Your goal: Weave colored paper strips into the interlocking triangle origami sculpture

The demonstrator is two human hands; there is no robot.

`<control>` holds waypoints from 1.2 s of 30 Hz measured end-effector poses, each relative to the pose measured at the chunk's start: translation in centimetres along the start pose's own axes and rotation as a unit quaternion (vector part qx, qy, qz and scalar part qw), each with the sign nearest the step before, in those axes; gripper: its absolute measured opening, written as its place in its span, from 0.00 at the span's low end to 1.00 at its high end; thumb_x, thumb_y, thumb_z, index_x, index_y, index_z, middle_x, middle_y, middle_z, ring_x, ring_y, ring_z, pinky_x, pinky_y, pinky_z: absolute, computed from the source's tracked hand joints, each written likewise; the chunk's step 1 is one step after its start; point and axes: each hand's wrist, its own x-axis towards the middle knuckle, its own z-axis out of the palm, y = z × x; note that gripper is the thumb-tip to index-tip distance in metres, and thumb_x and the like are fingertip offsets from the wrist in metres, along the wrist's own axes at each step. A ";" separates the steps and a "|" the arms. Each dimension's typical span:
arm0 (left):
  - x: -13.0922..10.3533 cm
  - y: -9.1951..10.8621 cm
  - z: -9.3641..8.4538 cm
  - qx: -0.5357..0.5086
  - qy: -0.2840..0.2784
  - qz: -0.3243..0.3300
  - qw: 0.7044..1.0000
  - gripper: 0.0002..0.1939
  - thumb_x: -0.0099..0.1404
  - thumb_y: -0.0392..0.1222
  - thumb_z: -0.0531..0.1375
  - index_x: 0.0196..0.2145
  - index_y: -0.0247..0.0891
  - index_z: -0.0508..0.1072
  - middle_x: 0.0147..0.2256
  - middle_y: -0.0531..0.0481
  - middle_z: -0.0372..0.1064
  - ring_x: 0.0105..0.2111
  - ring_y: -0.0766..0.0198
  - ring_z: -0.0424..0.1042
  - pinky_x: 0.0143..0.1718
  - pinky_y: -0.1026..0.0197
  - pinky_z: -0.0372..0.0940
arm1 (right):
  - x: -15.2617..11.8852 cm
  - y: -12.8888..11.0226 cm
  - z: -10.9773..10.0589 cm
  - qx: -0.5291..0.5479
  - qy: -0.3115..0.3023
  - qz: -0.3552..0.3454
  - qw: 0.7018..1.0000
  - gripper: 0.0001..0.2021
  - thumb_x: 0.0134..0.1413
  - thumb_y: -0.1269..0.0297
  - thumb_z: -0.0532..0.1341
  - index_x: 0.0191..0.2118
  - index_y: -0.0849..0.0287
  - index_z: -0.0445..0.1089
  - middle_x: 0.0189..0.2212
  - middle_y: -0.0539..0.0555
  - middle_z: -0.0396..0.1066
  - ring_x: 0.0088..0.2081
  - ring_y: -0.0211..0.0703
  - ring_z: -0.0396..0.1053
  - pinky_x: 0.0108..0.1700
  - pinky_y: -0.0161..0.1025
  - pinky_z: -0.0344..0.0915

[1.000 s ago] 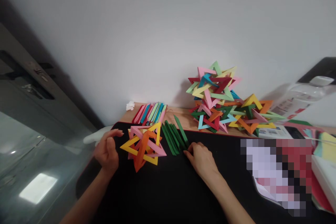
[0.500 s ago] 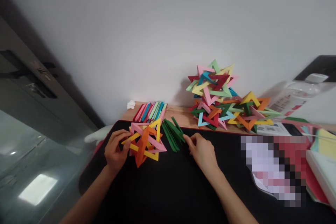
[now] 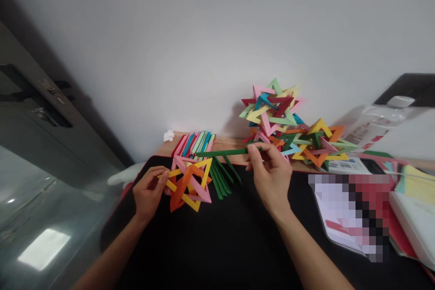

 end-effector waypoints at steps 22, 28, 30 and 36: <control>14.0 5.0 0.8 -0.037 -0.489 -0.213 0.845 0.08 0.57 0.46 0.64 0.26 0.39 0.76 0.18 0.49 0.73 0.13 0.64 0.70 0.12 0.67 0.59 | 4.7 -3.9 2.6 0.002 -0.213 0.021 0.977 0.11 0.57 0.58 0.61 0.38 0.60 0.74 0.23 0.48 0.67 0.17 0.29 0.61 0.17 0.28 0.58; 15.2 5.0 0.3 -0.024 -0.510 -0.181 0.841 0.08 0.57 0.47 0.63 0.27 0.40 0.76 0.19 0.50 0.73 0.15 0.64 0.72 0.16 0.66 0.64 | 4.6 -4.4 2.8 -0.027 -0.271 0.007 0.962 0.12 0.56 0.57 0.60 0.40 0.59 0.73 0.24 0.49 0.68 0.20 0.33 0.66 0.19 0.29 0.62; 15.5 4.8 0.0 -0.021 -0.511 -0.160 0.844 0.08 0.57 0.47 0.63 0.28 0.40 0.77 0.23 0.48 0.75 0.16 0.64 0.72 0.18 0.65 0.66 | 4.6 -4.5 2.6 -0.041 -0.258 -0.005 0.965 0.12 0.55 0.58 0.61 0.41 0.59 0.73 0.23 0.48 0.68 0.20 0.33 0.66 0.18 0.29 0.62; 16.5 4.6 -1.1 -0.003 -0.447 -0.143 0.883 0.08 0.57 0.47 0.64 0.27 0.39 0.77 0.21 0.47 0.74 0.17 0.61 0.73 0.18 0.63 0.68 | 4.8 -4.2 1.9 -0.136 -0.310 -0.015 0.941 0.09 0.54 0.59 0.61 0.38 0.58 0.73 0.23 0.50 0.71 0.23 0.36 0.67 0.21 0.32 0.62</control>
